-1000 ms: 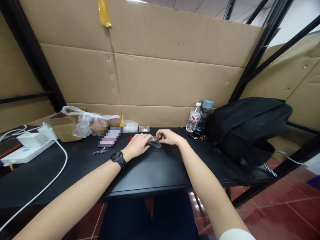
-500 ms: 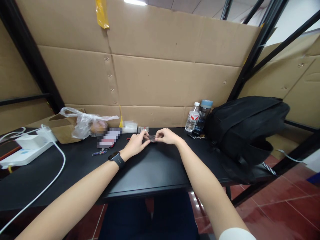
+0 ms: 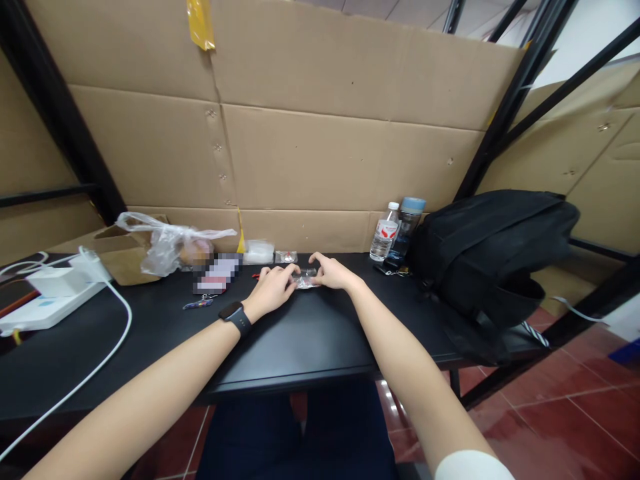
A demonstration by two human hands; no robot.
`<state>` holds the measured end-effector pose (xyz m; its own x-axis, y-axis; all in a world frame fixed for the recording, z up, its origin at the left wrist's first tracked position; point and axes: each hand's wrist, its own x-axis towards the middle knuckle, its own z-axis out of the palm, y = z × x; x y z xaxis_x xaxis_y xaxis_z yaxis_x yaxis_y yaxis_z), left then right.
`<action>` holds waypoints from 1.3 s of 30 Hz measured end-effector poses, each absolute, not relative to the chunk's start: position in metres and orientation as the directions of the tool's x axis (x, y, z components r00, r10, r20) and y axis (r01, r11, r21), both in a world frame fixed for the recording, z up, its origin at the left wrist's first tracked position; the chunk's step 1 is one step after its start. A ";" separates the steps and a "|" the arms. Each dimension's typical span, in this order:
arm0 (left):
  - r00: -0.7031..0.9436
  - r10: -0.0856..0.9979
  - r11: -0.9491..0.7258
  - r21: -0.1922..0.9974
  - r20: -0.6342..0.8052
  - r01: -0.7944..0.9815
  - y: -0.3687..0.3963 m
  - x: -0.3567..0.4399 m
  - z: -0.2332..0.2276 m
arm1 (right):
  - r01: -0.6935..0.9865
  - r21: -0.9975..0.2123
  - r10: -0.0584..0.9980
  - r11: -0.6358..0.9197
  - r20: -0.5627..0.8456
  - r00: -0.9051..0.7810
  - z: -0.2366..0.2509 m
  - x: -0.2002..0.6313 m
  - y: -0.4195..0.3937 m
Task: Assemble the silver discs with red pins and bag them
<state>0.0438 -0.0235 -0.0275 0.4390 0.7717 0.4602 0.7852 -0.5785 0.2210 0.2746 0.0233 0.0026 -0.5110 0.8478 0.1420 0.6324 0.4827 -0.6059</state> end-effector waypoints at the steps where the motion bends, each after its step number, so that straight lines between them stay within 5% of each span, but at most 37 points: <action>1: 0.467 0.752 -0.591 0.161 0.465 0.791 -0.024 0.044 -0.028 | 0.651 -0.561 0.838 0.512 0.158 -0.523 0.003 0.274 0.023; 5: 0.504 0.705 -0.595 0.029 0.499 0.803 -0.028 0.045 -0.029 | 0.662 -0.404 0.772 0.631 0.241 -0.588 0.005 0.272 0.024; 9: 0.531 0.689 -0.613 0.006 0.493 0.790 -0.026 0.046 -0.030 | 0.608 -0.371 0.712 0.702 0.354 -0.606 0.006 0.269 0.025; 16: 0.517 0.708 -0.613 0.056 0.481 0.788 -0.027 0.047 -0.030 | 0.628 -0.222 0.666 0.746 0.233 -0.709 0.007 0.271 0.020; 21: 0.531 0.722 -0.619 0.070 0.444 0.782 -0.032 0.049 -0.026 | 0.706 -0.241 0.743 0.666 0.129 -0.657 0.005 0.266 0.018; 32: 0.368 0.784 -0.516 0.198 0.499 0.833 -0.028 0.047 -0.027 | 0.610 -0.495 0.762 0.619 0.193 -0.618 0.008 0.270 0.020; 39: 0.419 0.754 -0.531 0.093 0.506 0.843 -0.025 0.050 -0.030 | 0.619 -0.378 0.723 0.688 0.293 -0.625 0.007 0.267 0.020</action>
<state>0.0496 -0.0253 -0.0301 0.4192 0.7540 0.5058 0.8425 -0.5306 0.0927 0.2671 0.0197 0.0068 -0.6252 0.7232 0.2934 0.6189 0.6884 -0.3781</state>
